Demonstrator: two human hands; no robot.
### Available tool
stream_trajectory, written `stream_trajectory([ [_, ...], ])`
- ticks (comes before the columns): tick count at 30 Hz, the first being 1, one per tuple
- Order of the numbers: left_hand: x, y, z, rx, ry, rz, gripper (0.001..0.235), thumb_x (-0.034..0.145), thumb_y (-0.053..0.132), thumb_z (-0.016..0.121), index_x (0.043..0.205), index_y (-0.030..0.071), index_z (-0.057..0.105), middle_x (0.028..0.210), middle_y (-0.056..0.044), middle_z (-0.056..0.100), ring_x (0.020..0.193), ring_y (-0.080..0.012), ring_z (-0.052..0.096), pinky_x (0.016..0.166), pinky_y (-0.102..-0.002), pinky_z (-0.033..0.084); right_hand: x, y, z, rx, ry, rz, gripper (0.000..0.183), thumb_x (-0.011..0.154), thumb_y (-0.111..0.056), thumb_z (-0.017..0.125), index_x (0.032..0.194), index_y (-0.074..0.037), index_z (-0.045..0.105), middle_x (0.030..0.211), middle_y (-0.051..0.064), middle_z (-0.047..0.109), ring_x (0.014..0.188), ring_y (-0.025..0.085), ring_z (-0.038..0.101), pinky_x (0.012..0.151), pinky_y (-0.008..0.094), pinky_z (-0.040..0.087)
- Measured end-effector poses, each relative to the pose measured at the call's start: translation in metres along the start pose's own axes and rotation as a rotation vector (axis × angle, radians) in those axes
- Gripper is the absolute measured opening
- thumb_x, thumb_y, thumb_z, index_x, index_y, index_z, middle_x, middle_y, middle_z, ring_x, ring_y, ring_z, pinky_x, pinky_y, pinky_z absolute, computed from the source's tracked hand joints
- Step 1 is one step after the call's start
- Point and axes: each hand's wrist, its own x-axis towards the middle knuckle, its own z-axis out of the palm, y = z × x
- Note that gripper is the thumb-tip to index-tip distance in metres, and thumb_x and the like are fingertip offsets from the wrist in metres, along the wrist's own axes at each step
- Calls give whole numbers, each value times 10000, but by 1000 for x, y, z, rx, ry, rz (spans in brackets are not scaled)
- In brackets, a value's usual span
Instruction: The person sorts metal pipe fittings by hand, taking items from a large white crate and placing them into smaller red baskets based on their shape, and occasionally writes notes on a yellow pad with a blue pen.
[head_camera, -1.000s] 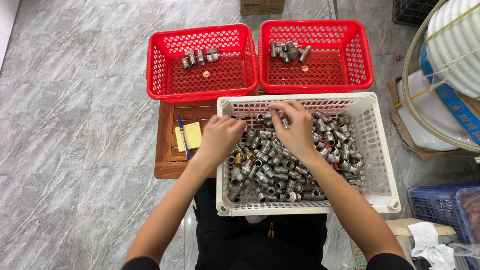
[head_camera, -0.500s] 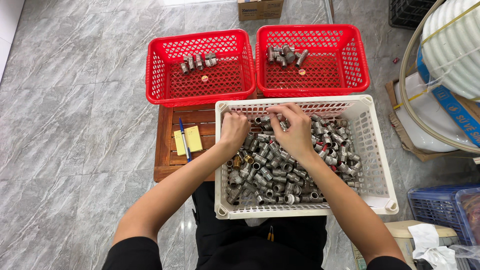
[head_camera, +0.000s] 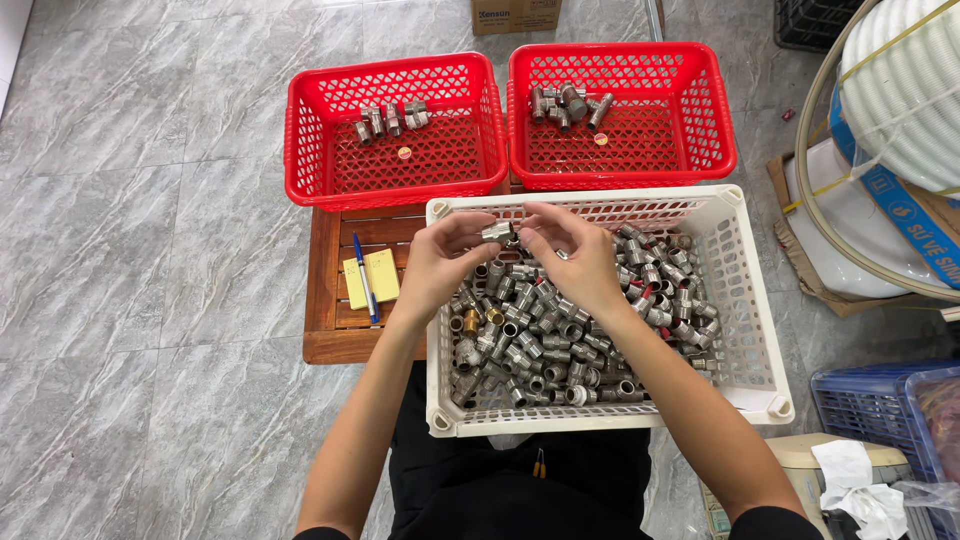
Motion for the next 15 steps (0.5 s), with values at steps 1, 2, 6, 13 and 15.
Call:
stream_trajectory([
  [1, -2, -4, 1, -1, 2, -1, 419, 751, -21, 816, 1148, 4, 686, 997, -118, 714, 900, -160, 703, 801, -298, 601, -1, -1, 0, -1, -2, 1, 304, 919, -126, 718, 1214, -60, 688, 972, 149, 716, 812, 168, 700, 662, 271, 606],
  [2, -4, -8, 1, -95, 16, -6, 424, 740, -56, 815, 1140, -18, 678, 1001, -123, 713, 907, -166, 704, 820, -313, 603, -1, -1, 1, 44, -41, 32, 324, 896, -107, 735, 1214, -60, 688, 982, 148, 717, 844, 170, 700, 698, 280, 609],
  [6, -4, -29, 1, -238, 18, 2, 418, 710, -130, 815, 1096, -39, 682, 993, -120, 722, 904, -159, 711, 835, -322, 612, -3, -9, 5, 144, -118, 54, 373, 812, -15, 787, 1173, -56, 704, 1022, 110, 718, 920, 154, 695, 776, 286, 605],
  [13, -5, -33, -4, -226, 12, 31, 333, 714, -102, 828, 1015, -19, 713, 1056, -142, 721, 908, -156, 706, 807, -288, 613, -5, -7, 10, 154, -128, 46, 342, 801, 35, 777, 1135, 3, 712, 987, 136, 707, 881, 167, 699, 767, 295, 608],
  [15, -5, -32, -3, -201, -1, 31, 324, 720, -82, 836, 1013, -13, 716, 1053, -125, 712, 913, -144, 700, 813, -286, 616, -5, -5, 8, 149, -132, 65, 341, 809, 28, 768, 1144, 10, 708, 997, 140, 707, 888, 167, 696, 776, 303, 606],
])
